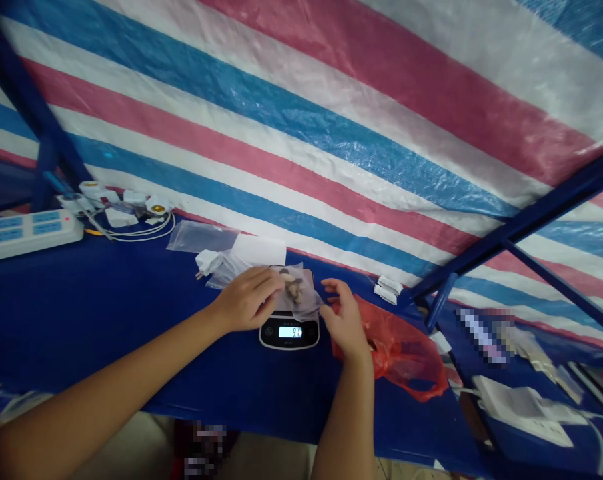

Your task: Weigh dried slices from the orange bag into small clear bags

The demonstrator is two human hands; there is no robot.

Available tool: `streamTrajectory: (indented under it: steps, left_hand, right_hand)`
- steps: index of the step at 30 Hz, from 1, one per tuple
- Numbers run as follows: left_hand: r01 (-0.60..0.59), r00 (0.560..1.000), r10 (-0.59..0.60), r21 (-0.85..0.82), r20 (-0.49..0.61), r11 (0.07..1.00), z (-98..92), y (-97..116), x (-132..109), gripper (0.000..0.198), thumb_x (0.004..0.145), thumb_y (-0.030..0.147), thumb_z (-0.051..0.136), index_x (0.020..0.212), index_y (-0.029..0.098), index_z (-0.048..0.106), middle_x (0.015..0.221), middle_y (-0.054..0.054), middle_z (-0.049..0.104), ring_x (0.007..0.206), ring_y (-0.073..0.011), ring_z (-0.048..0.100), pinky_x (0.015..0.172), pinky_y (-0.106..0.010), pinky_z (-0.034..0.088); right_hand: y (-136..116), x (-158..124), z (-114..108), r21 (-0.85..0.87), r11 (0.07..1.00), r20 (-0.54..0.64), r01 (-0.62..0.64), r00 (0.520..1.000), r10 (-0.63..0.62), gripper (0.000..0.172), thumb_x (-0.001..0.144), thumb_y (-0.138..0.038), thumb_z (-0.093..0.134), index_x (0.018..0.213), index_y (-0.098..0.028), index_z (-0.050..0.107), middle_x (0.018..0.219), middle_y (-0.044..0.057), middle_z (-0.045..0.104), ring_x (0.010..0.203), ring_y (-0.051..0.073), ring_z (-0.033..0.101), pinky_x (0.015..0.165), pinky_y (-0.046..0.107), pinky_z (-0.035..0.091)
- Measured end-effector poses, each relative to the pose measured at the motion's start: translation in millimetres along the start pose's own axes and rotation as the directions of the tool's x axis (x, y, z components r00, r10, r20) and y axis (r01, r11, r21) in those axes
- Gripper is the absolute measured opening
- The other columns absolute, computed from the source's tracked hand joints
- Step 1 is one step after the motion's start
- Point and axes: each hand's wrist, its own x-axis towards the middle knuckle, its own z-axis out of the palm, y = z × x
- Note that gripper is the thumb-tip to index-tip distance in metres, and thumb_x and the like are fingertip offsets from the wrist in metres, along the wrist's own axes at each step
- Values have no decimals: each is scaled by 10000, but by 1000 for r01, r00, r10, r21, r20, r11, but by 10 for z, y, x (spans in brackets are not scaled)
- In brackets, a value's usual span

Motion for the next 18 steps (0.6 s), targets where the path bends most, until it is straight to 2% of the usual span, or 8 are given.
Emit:
streamTrajectory:
  steps: [3, 6, 8, 12, 15, 16, 17, 18]
  left_hand:
    - [-33, 994, 30, -25, -107, 999, 244, -171, 244, 177, 881, 85, 427, 998, 194, 503, 905, -60, 632, 863, -194, 569, 781, -343, 471]
    - [14, 985, -19, -35, -169, 999, 397, -286, 226, 158, 885, 99, 418, 984, 189, 501, 894, -68, 624, 851, -198, 559, 787, -354, 466]
    - [26, 990, -32, -45, -135, 999, 427, -306, 137, 164, 881, 104, 417, 988, 193, 504, 893, -65, 624, 849, -201, 560, 789, -359, 464]
    - [40, 995, -46, -65, -84, 997, 407, -276, 31, 167, 880, 111, 413, 989, 201, 500, 896, -61, 622, 849, -202, 556, 789, -360, 462]
    - [31, 994, -38, -72, -102, 997, 414, -256, 41, 142, 898, 125, 414, 984, 200, 498, 903, -63, 626, 838, -198, 543, 790, -355, 458]
    - [26, 994, -34, -74, -107, 997, 424, -254, 48, 141, 900, 124, 415, 986, 199, 499, 904, -63, 627, 837, -197, 540, 789, -353, 456]
    - [24, 993, -32, -75, -111, 997, 436, -253, 53, 144, 899, 121, 416, 989, 197, 500, 906, -63, 629, 837, -197, 538, 788, -352, 452]
    - [27, 993, -35, -75, -112, 997, 447, -252, 56, 150, 896, 116, 416, 989, 196, 501, 904, -62, 628, 837, -198, 535, 787, -352, 449]
  right_hand:
    - [-7, 46, -5, 78, 995, -324, 62, 946, -34, 207, 790, -316, 586, 936, -202, 679, 946, 49, 679, 898, 224, 622, 821, 356, 483]
    - [-42, 41, 5, 18, 996, -589, 90, 806, -62, 181, 851, -357, 552, 816, -201, 636, 757, 18, 620, 707, 189, 578, 721, 334, 469]
    - [-71, -48, 21, -73, 995, -701, 68, 706, -100, 219, 893, -372, 507, 796, -211, 621, 699, 13, 581, 654, 191, 557, 699, 343, 468]
    - [-5, -484, 28, -244, 965, -864, -92, 473, -173, 216, 912, -398, 485, 826, -236, 600, 765, 63, 600, 746, 272, 631, 749, 421, 517]
    - [232, -912, -69, -242, 959, -937, -148, 290, -192, 174, 891, -380, 535, 1009, -262, 585, 1020, 119, 640, 931, 336, 667, 836, 500, 556]
    - [334, -1039, -127, -233, 963, -942, -132, 277, -190, 240, 883, -375, 552, 1097, -269, 572, 1121, 131, 630, 1007, 350, 661, 867, 521, 561]
    - [437, -1149, -194, -224, 965, -938, -136, 300, -176, 305, 879, -381, 567, 1163, -270, 560, 1188, 138, 618, 1079, 363, 648, 906, 538, 557]
    - [535, -1237, -266, -223, 960, -922, -167, 357, -152, 362, 879, -394, 571, 1217, -268, 550, 1215, 141, 617, 1120, 369, 641, 933, 550, 552]
